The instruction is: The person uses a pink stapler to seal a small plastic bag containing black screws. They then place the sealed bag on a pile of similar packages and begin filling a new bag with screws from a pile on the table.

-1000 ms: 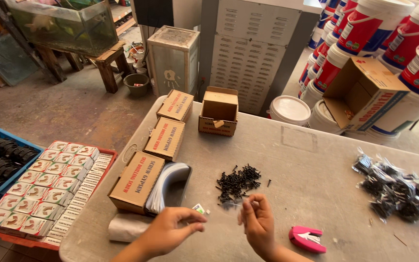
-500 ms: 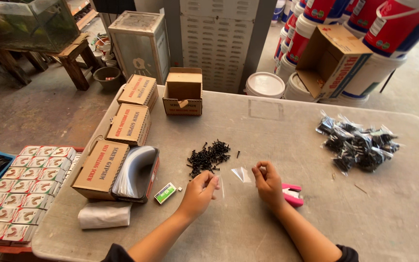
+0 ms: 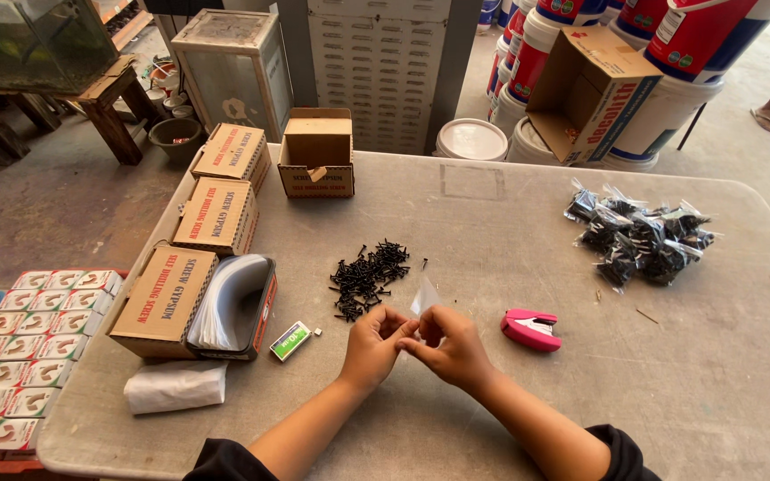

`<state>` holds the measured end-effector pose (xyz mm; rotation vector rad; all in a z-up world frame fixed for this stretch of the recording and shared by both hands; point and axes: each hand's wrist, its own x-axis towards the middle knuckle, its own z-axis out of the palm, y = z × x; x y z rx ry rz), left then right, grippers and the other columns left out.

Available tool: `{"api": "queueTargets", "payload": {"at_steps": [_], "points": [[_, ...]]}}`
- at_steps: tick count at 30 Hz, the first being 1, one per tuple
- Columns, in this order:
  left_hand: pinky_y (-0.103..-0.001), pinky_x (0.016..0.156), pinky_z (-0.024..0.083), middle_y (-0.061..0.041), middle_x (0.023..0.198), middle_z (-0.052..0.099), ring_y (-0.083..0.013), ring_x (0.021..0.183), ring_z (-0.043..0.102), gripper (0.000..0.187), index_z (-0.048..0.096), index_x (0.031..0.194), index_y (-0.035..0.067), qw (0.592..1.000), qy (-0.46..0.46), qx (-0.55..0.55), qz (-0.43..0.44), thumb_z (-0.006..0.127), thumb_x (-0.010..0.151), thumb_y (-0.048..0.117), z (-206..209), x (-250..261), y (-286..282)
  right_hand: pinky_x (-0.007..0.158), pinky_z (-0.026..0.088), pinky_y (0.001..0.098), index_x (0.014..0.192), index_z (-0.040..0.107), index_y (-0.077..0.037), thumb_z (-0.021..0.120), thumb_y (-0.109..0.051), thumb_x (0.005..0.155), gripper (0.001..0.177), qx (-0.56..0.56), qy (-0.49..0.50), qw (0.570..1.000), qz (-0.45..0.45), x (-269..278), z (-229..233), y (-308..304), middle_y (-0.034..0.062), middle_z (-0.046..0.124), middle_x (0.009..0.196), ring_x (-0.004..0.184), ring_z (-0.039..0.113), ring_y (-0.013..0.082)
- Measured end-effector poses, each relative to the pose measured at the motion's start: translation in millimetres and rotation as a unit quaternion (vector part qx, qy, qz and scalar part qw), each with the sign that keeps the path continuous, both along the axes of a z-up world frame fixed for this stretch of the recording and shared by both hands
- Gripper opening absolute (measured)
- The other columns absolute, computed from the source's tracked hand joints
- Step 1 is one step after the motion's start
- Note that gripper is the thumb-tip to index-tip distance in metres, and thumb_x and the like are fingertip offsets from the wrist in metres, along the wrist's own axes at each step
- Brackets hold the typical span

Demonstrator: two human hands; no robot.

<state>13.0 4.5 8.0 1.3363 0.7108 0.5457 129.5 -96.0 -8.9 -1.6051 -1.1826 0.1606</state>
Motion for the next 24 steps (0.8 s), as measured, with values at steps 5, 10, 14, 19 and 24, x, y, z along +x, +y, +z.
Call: {"api": "queueTargets", "payload": {"at_steps": [5, 10, 14, 19, 24], "points": [[-0.03, 0.071, 0.061, -0.019, 0.094, 0.074, -0.021, 0.08, 0.073, 0.039, 0.066, 0.114, 0.0, 0.987, -0.057, -0.143, -0.055, 0.08, 0.079, 0.007, -14.5, 0.8, 11.2, 0.052, 0.052, 0.0273, 0.073, 0.063, -0.008, 0.091, -0.013, 0.062, 0.031, -0.035, 0.088, 0.995, 0.008, 12.6, -20.6, 6.1, 0.004, 0.062, 0.055, 0.052, 0.062, 0.0158], [-0.034, 0.075, 0.062, -0.021, 0.095, 0.074, -0.0256, 0.082, 0.073, 0.039, 0.066, 0.112, -0.005, 0.977, -0.088, -0.171, -0.089, 0.079, 0.076, -0.003, -31.4, 2.5, 18.2, 0.053, 0.055, 0.0256, 0.079, 0.064, -0.008, 0.086, 0.0, 0.063, 0.028, -0.056, 0.12, 0.991, 0.007, 13.4, -17.9, 6.4, 0.0036, 0.061, 0.056, 0.054, 0.061, 0.0129], [-0.027, 0.058, 0.058, -0.015, 0.078, 0.073, -0.0165, 0.065, 0.069, 0.027, 0.069, 0.092, -0.002, 0.99, -0.055, -0.118, -0.048, 0.086, 0.072, 0.003, -32.7, 3.7, 19.8, 0.055, 0.057, 0.028, 0.087, 0.067, -0.006, 0.09, -0.006, 0.062, 0.033, -0.04, 0.122, 0.989, 0.067, 3.9, 7.8, 4.0, 0.0079, 0.068, 0.067, 0.061, 0.067, 0.0164], [-0.018, 0.054, 0.048, -0.006, 0.065, 0.07, -0.0065, 0.057, 0.062, 0.026, 0.071, 0.083, 0.004, 0.998, -0.011, -0.055, -0.025, 0.091, 0.07, 0.014, -36.9, 6.2, 17.1, 0.054, 0.055, 0.028, 0.087, 0.072, -0.007, 0.086, -0.005, 0.066, 0.025, -0.034, 0.111, 0.991, 0.069, -1.1, 1.6, 6.7, 0.0068, 0.069, 0.069, 0.062, 0.068, 0.016], [-0.024, 0.057, 0.054, -0.009, 0.074, 0.074, -0.0098, 0.063, 0.067, 0.021, 0.075, 0.092, 0.004, 0.999, -0.028, -0.032, -0.012, 0.084, 0.078, 0.015, -8.1, -5.4, 14.8, 0.053, 0.056, 0.0295, 0.099, 0.07, -0.004, 0.087, -0.004, 0.065, 0.038, -0.012, 0.131, 0.991, 0.013, -5.0, -6.9, 9.3, 0.0091, 0.066, 0.068, 0.059, 0.065, 0.0183]]}}
